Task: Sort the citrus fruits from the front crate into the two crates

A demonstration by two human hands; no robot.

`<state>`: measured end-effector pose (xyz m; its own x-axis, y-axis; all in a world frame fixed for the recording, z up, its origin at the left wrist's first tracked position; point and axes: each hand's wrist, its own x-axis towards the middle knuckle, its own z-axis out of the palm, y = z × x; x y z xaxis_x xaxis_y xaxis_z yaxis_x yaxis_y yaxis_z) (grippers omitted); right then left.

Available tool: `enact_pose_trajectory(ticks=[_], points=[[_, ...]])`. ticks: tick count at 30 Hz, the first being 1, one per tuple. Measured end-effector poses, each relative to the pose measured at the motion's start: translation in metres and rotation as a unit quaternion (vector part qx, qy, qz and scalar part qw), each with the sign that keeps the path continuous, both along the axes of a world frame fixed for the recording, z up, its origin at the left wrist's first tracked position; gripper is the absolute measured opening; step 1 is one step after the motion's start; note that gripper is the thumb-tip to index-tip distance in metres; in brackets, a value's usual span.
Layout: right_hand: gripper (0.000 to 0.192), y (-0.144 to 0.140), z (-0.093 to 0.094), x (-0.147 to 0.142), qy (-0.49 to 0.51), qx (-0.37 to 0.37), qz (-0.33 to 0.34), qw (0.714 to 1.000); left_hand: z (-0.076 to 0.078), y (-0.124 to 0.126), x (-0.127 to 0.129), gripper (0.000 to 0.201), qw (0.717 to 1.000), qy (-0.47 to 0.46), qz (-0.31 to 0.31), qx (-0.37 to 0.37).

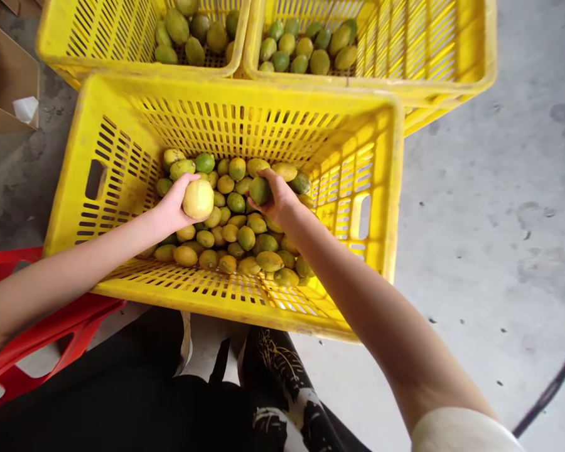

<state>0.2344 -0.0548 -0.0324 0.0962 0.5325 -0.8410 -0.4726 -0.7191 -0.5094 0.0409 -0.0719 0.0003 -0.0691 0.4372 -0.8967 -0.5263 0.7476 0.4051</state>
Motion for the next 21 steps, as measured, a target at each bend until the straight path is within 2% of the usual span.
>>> enact_pose_trajectory(ticks=[5,10,15,21], points=[[0.017,-0.0026,0.0024,-0.0002,0.017,0.002,0.001,1.000,0.0003,-0.0016,0.0015,0.022,1.000,0.018,0.013,-0.009],[0.018,-0.0007,0.0047,-0.0032,0.022,0.007,0.002,1.000,0.0041,-0.0036,0.0056,0.021,0.999,0.036,-0.038,-0.002],[0.027,0.0005,-0.0005,-0.0053,0.000,0.058,0.024,0.998,0.0006,-0.0030,0.0066,0.013,0.999,0.002,-0.045,0.003],[0.025,-0.0046,0.0032,-0.0061,0.035,0.070,0.008,0.997,-0.0037,-0.0044,0.0071,0.020,0.999,-0.014,-0.033,0.005]])
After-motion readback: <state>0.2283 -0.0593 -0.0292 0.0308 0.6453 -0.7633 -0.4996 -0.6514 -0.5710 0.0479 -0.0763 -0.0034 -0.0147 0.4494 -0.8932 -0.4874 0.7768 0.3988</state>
